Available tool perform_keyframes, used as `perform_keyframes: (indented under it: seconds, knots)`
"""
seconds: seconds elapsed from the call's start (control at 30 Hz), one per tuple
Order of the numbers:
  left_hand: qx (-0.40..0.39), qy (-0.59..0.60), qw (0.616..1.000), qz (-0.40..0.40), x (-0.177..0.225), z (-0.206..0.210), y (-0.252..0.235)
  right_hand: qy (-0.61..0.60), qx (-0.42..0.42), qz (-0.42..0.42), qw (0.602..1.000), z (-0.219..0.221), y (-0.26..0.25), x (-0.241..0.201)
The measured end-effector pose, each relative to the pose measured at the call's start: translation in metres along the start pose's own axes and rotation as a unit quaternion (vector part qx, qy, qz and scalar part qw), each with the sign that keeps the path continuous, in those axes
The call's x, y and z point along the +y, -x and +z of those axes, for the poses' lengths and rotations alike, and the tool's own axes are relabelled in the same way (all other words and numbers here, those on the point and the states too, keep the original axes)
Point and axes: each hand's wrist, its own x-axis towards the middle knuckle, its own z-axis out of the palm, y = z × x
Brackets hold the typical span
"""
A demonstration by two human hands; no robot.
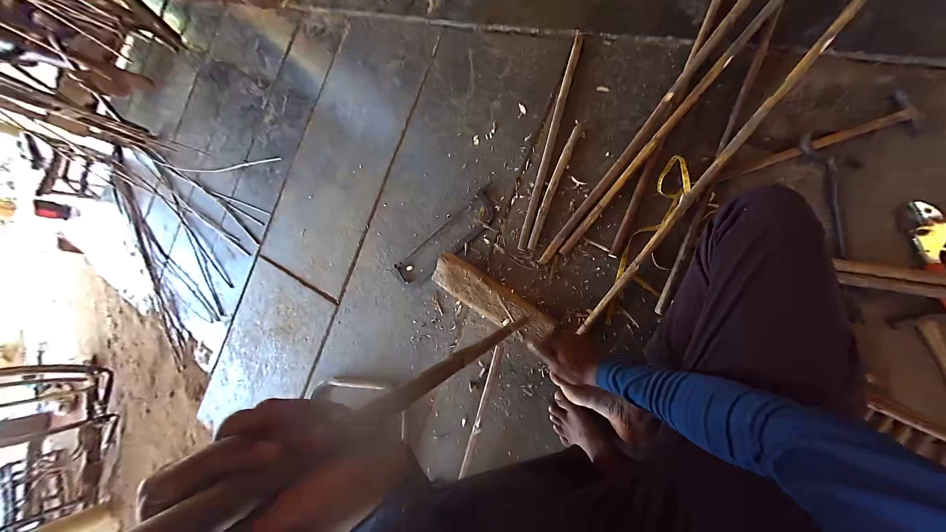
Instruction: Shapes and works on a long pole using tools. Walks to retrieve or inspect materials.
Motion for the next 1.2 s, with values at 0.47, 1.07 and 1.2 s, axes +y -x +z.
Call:
perform_keyframes:
  seconds: [0.47,1.07,1.2]
  knots:
    - [-0.149,0.120,0.980,-0.047,0.003,-0.023,-0.010,-0.011,0.021,-0.020,1.000,0.000,-0.005,-0.004]
    - [-0.095,0.063,0.991,-0.069,0.012,0.002,-0.003,-0.018,0.015,-0.015,1.000,-0.002,-0.002,-0.011]
    - [-0.090,0.119,0.987,-0.056,0.002,0.008,-0.005,-0.013,0.048,-0.037,0.998,-0.014,-0.009,-0.013]
